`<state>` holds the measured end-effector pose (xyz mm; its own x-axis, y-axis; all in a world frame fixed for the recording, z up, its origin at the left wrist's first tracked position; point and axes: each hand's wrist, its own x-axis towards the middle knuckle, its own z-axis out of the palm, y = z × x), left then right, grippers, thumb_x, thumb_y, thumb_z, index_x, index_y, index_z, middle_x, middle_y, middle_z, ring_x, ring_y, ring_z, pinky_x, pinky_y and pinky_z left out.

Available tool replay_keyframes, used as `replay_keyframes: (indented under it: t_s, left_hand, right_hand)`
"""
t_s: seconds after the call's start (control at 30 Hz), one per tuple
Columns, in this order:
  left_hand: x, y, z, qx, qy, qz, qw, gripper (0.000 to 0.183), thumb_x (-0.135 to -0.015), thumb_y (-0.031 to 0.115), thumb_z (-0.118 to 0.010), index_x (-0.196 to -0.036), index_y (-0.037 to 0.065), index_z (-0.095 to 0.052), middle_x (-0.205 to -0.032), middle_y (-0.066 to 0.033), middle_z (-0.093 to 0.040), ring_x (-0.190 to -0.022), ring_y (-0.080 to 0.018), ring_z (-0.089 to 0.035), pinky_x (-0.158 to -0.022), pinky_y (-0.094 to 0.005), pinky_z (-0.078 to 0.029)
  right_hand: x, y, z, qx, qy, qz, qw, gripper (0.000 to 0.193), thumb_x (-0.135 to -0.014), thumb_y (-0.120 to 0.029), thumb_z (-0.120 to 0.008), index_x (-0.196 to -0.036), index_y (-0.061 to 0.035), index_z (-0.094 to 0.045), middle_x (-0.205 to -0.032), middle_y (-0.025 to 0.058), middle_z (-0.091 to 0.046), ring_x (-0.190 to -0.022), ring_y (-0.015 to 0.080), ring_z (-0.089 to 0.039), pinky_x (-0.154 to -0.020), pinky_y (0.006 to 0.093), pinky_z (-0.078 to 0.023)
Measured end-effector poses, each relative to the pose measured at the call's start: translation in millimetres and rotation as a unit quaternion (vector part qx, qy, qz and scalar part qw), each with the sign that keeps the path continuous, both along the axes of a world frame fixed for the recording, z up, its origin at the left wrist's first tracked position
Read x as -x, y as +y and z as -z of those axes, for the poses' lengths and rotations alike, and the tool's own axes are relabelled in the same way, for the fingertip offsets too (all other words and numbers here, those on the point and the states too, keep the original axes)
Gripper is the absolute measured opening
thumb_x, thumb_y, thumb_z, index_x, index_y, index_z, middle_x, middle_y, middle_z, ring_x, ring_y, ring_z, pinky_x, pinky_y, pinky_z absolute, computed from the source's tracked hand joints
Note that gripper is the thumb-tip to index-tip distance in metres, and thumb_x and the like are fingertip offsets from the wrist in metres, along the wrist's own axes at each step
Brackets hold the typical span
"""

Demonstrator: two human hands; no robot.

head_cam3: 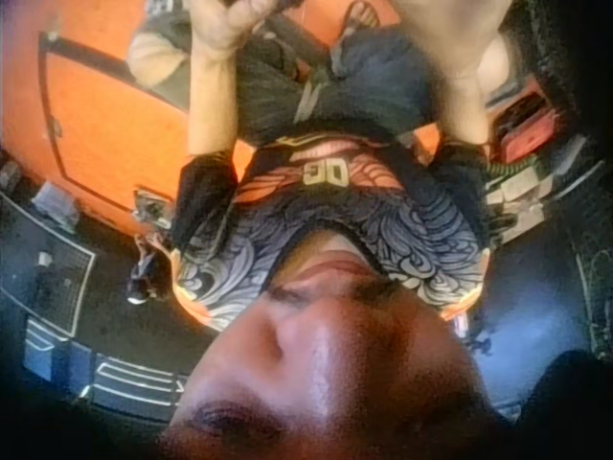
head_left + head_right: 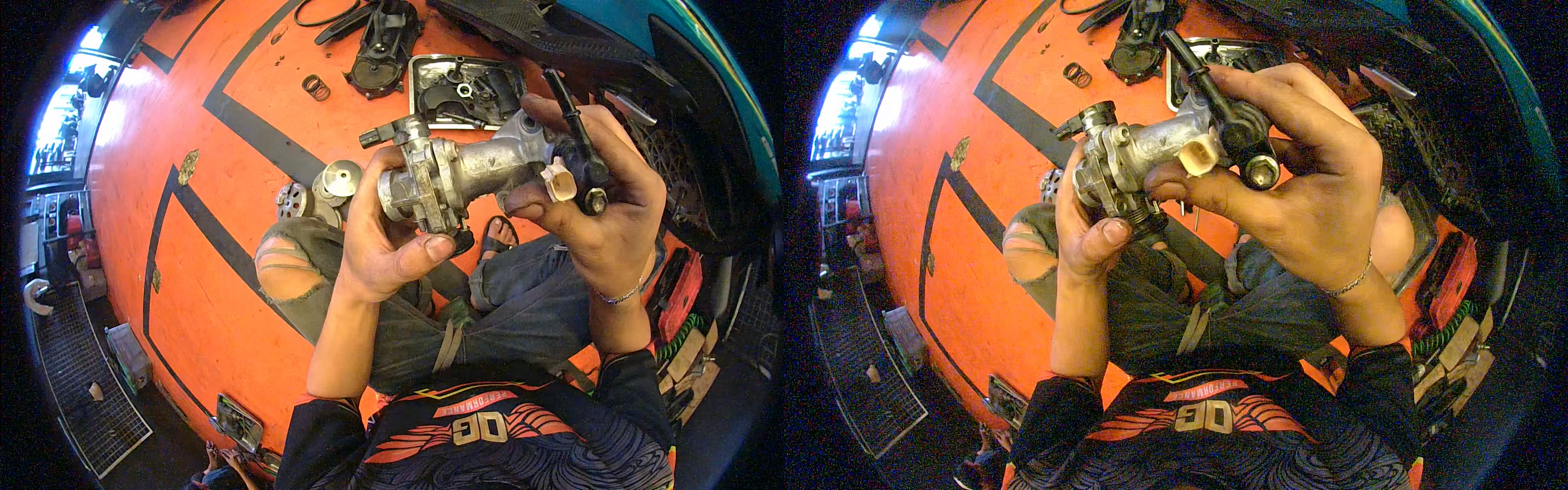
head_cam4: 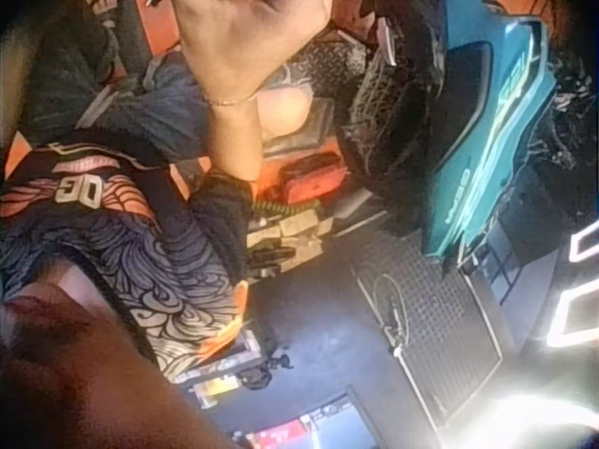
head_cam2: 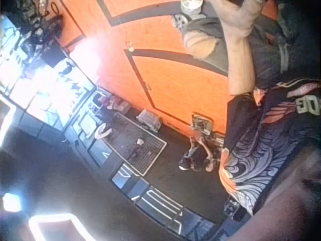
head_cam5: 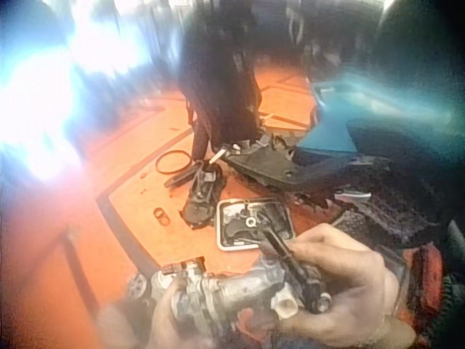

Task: The person holds and rotates a motorcycle component by hand and uses an Allen key to tighten bolts on the part.

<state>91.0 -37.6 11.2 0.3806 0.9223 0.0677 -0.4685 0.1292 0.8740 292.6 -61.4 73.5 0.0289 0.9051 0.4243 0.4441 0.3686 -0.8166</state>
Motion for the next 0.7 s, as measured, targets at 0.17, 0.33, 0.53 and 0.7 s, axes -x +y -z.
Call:
replay_keyframes:
  t_s: [0.17,0.33,0.53,0.7]
  left_hand:
    - [0.9,0.0,-1.2,-0.008,-0.004,-0.014,1.000,0.080,-0.066,0.024,-0.086,-0.127,-0.002,-0.042,-0.111,-0.0094,-0.059,-0.096,-0.0163,-0.061,-0.085,-0.0294,-0.050]
    - [-2.2,0.9,-4.4,0.018,0.009,0.002,1.000,0.084,-0.064,0.028,-0.088,-0.127,-0.004,-0.043,-0.109,-0.0102,-0.061,-0.097,-0.0171,-0.062,-0.084,-0.0294,-0.051]
    - [-5.0,1.4,6.0,0.030,0.027,-0.035,0.999,0.089,-0.065,0.036,-0.088,-0.130,-0.007,-0.043,-0.111,-0.0129,-0.062,-0.097,-0.0209,-0.065,-0.085,-0.0327,-0.054]
    - [-7.1,0.3,11.3,0.017,0.053,-0.020,0.998,0.086,-0.069,0.037,-0.083,-0.129,-0.007,-0.041,-0.121,-0.0178,-0.056,-0.109,-0.0308,-0.060,-0.097,-0.0434,-0.048]
  right_hand:
    - [2.5,2.5,-0.9,0.003,-0.002,-0.003,1.000,0.066,-0.059,-0.015,-0.089,-0.116,0.0055,-0.064,-0.115,0.0158,-0.066,-0.105,0.0215,-0.061,-0.091,0.0319,-0.047]
    - [-1.0,1.8,-2.8,0.045,0.005,-0.001,0.999,0.061,-0.065,-0.011,-0.087,-0.118,0.0054,-0.063,-0.112,0.0110,-0.067,-0.095,0.0144,-0.061,-0.083,0.0274,-0.048]
    - [1.0,17.4,13.9,0.085,0.102,-0.045,0.990,0.042,-0.078,-0.006,-0.080,-0.115,0.0046,-0.065,-0.098,0.0039,-0.068,-0.086,0.0099,-0.064,-0.075,0.0215,-0.049]
    - [-37.6,34.8,14.1,0.023,0.014,-0.298,0.954,0.056,-0.087,-0.012,-0.072,-0.135,-0.0013,-0.045,-0.118,0.0128,-0.059,-0.102,0.0132,-0.058,-0.082,0.0235,-0.049]
